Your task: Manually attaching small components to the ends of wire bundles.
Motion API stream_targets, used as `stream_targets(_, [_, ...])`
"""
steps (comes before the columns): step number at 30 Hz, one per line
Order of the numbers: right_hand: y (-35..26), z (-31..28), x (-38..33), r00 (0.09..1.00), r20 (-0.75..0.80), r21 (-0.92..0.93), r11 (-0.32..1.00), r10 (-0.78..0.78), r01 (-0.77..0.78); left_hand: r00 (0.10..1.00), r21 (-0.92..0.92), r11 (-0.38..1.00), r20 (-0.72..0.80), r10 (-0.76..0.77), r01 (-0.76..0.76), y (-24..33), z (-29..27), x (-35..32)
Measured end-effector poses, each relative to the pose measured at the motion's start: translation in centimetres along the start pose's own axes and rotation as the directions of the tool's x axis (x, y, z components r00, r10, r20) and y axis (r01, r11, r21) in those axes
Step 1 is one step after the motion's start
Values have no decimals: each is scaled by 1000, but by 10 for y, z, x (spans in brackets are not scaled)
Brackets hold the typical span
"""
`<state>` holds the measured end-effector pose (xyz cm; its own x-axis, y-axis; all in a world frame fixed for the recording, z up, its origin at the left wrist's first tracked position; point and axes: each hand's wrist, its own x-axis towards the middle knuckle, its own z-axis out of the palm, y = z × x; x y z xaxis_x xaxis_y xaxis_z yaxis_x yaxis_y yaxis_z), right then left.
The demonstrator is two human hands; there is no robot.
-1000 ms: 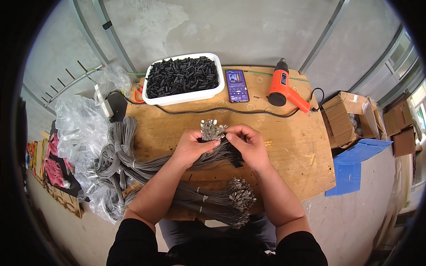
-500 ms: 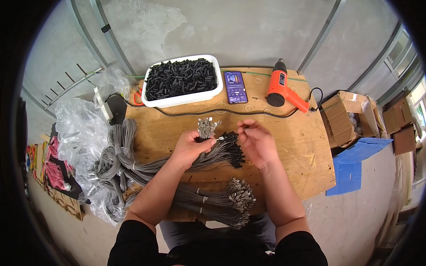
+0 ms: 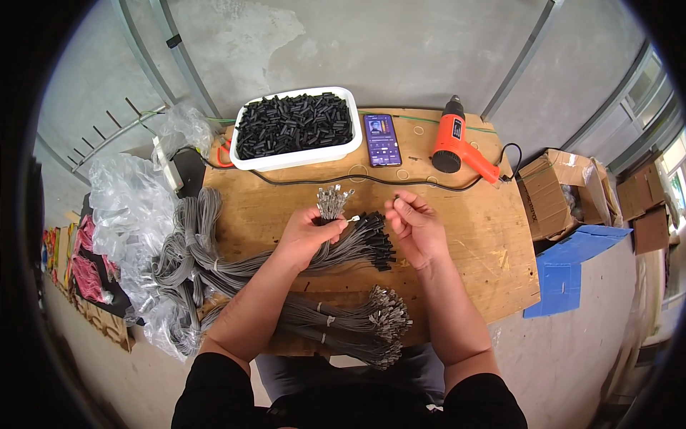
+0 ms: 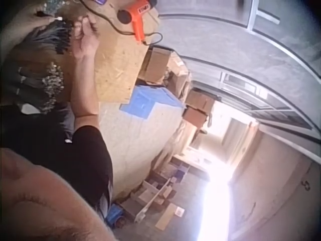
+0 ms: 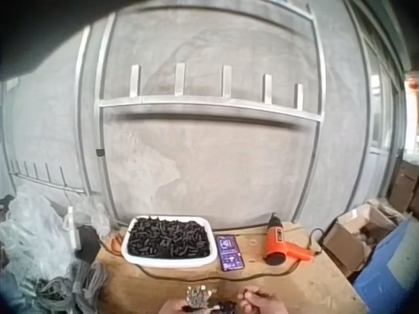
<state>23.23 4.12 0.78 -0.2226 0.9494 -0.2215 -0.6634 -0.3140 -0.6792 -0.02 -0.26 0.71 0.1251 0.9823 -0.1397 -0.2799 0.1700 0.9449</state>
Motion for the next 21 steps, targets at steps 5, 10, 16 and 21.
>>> stream_targets(5, [13,27,-17,967,179,-490,835,-184,250,1000,4,1000,0,11,-11,1,0,0])
stream_targets(10, [17,21,-16,960,202,-589,760,-192,275,1000,-10,1000,7,27,-27,0,-1,1])
stream_targets(16, [23,23,-18,955,228,-535,796,-187,284,999,-5,999,21,41,-41,-1,-3,1])
stream_targets(21, [26,20,-16,947,244,-508,805,-208,307,999,21,999,28,40,-40,-4,-4,2])
